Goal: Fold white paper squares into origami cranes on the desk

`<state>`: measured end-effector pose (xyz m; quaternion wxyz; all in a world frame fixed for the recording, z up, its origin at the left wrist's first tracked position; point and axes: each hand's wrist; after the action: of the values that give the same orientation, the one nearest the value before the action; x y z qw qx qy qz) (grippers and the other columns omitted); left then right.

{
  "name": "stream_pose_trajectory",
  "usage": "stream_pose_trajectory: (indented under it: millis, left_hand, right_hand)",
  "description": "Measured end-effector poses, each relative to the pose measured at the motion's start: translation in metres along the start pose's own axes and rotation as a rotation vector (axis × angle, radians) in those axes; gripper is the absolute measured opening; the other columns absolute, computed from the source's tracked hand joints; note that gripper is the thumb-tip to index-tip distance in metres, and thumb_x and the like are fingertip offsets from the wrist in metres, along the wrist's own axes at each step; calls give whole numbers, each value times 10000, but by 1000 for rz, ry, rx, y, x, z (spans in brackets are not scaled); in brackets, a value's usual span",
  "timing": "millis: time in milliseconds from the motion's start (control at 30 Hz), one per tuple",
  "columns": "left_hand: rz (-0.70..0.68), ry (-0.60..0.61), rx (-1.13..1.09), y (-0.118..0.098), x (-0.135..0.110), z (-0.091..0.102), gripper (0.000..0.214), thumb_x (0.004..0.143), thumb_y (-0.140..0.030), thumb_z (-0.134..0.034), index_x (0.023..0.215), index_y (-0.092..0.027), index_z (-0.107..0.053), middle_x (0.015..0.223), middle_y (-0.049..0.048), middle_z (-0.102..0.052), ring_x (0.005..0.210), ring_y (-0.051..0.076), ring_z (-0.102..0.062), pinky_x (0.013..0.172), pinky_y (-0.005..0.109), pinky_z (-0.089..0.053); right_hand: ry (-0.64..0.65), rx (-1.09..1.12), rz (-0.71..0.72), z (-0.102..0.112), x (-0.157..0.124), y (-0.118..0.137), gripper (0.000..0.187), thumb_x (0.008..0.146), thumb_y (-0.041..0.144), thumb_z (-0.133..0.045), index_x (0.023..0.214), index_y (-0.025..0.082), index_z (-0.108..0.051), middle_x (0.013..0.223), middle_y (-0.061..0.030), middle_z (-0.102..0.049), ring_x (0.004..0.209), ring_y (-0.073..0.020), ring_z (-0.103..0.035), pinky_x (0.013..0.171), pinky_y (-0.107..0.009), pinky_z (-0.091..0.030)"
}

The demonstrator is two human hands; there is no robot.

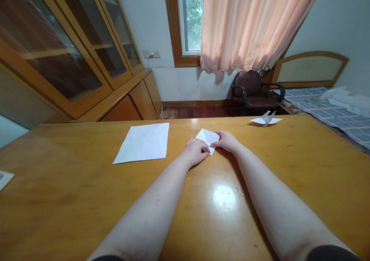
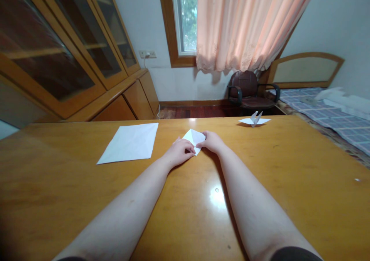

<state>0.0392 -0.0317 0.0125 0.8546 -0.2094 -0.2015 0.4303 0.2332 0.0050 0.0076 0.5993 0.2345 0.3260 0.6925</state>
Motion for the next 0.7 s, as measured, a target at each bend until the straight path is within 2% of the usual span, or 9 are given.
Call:
stream_pose_trajectory:
  millis: [333,467,700]
  left_hand:
    - [-44,-9,108,-8,-4,6,112,764,-262,-604,796,-255,-711,932,10,-686,974,199,-570,993,384,-368]
    - [-28,45,194,-18,-4,7,152,796,-233,-559,796,-235,-711,914,31,-686,944,203,-575,915,346,-418]
    - [-50,105,326,-36,-6,6,232,824,-213,-502,857,-211,-732,896,86,-690,939,251,-595,892,388,-428]
  right_hand:
    - [-17,-96,-3,0,-1,1,543,552,294,-790,1062,170,-651,962,-63,-705,843,-223,-639,741,-286,-462]
    - [-25,-86,-3,0,-2,3,564,551,293,-797,1080,171,-643,982,-65,-701,851,-216,-636,751,-280,-458]
    - [-113,-182,-60,-1,-2,4,329,728,350,-647,1014,190,-667,933,-69,-699,804,-201,-619,682,-271,-430]
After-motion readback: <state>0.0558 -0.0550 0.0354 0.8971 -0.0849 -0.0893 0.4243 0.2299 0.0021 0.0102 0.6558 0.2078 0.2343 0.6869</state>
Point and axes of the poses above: each hand's wrist, its own x-axis towards the middle knuckle, its own z-axis out of the back of the hand, y = z × x
